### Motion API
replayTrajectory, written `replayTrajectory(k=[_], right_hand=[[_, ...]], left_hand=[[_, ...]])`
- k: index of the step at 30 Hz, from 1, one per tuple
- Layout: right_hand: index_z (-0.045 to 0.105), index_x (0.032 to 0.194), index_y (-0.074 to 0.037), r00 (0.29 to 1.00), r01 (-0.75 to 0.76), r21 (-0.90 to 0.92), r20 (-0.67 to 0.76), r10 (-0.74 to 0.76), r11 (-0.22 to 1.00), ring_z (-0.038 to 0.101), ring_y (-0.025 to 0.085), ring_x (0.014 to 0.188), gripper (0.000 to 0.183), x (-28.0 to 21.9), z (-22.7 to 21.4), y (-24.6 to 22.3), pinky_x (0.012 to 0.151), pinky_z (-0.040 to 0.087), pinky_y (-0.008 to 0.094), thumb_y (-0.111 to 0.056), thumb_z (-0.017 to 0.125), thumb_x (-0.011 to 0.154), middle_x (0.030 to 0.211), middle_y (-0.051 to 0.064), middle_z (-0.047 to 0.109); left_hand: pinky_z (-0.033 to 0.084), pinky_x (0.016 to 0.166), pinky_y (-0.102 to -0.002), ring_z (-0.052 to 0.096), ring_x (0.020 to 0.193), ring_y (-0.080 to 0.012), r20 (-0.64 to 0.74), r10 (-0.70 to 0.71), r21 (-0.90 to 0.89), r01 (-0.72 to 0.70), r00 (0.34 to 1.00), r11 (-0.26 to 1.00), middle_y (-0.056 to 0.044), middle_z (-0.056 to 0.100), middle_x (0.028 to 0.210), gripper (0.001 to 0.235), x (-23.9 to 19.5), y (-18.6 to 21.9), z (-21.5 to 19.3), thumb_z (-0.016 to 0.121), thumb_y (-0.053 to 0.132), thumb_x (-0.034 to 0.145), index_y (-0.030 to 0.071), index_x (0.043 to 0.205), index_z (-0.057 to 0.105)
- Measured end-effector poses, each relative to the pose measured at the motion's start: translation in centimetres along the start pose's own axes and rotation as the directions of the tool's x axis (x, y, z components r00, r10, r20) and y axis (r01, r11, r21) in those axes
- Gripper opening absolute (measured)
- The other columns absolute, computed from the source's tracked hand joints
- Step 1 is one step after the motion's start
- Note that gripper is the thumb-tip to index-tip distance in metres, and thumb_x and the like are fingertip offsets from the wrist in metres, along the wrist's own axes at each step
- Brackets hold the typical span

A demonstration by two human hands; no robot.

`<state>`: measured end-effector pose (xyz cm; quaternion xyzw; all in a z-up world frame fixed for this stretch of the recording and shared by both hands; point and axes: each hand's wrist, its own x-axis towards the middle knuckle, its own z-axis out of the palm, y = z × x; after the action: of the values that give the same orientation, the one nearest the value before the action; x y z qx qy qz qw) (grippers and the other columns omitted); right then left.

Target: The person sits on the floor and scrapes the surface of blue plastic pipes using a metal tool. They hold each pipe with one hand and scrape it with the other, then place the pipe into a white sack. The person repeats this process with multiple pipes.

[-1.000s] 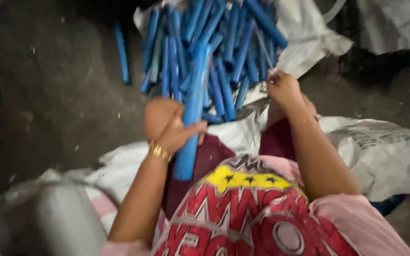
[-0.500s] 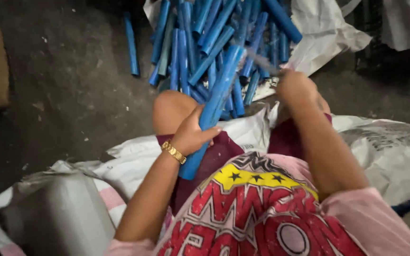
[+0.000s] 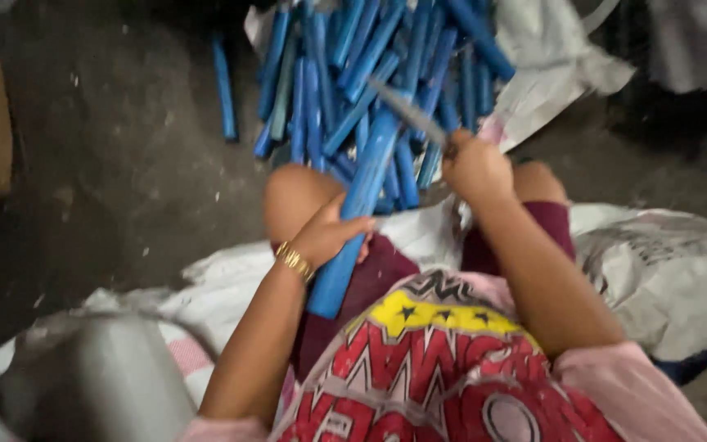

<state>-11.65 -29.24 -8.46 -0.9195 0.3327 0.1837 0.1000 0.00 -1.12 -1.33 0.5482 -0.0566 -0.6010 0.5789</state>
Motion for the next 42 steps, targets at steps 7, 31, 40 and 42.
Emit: replayTrajectory(k=[7,31,40,42], right_hand=[[0.073,0.114,-0.022,0.979,0.095,0.144,0.163,-0.119,0.985,0.075,0.039,0.101,0.029,-7.6,-6.3,-8.6,0.088,0.06,0.054,-0.024,0.066,0.086,0.099,0.014,0.079],[0.067,0.102,-0.02,0.993,0.112,0.063,0.011,-0.113,0.992,0.076,0.039,0.091,0.028,-5.6,-2.6,-4.2,0.078,0.06,0.054,-0.04,0.065,0.082,0.091,0.012,0.077],[0.076,0.09,-0.002,0.985,0.162,-0.045,0.07,-0.158,0.986,0.077,0.041,0.082,0.014,-3.7,-6.3,-1.8,0.065,0.061,0.055,-0.009,0.065,0.086,0.081,0.02,0.076],[0.074,0.107,-0.012,0.998,-0.042,0.082,0.044,0.039,0.996,0.075,0.039,0.091,0.025,-1.0,-1.5,3.7,0.072,0.061,0.055,-0.024,0.065,0.087,0.09,0.017,0.076]], left_hand=[[0.064,0.048,-0.046,0.07,0.054,-0.0322,0.038,0.005,-0.145,0.0,0.999,0.989,-0.023,0.063,0.073,0.035,-0.4,-1.7,-1.0,0.071,0.006,0.09,-0.001,0.119,0.053],[0.044,0.109,-0.046,0.054,0.127,-0.0269,-0.131,-0.095,-0.182,0.07,0.987,0.981,-0.01,0.058,0.14,0.069,-1.0,-0.8,-2.4,0.073,0.018,0.091,0.023,0.154,0.044],[0.05,0.106,-0.052,0.055,0.129,-0.0462,-0.027,0.084,0.613,-0.05,0.996,0.789,-0.029,0.05,0.147,0.1,-3.0,2.4,1.4,0.078,0.036,0.079,0.018,0.162,0.025],[0.056,0.1,-0.05,0.058,0.125,-0.0445,-0.066,0.1,0.527,-0.05,0.993,0.848,-0.029,0.051,0.146,0.096,-3.4,1.9,1.4,0.078,0.031,0.082,0.017,0.162,0.026]])
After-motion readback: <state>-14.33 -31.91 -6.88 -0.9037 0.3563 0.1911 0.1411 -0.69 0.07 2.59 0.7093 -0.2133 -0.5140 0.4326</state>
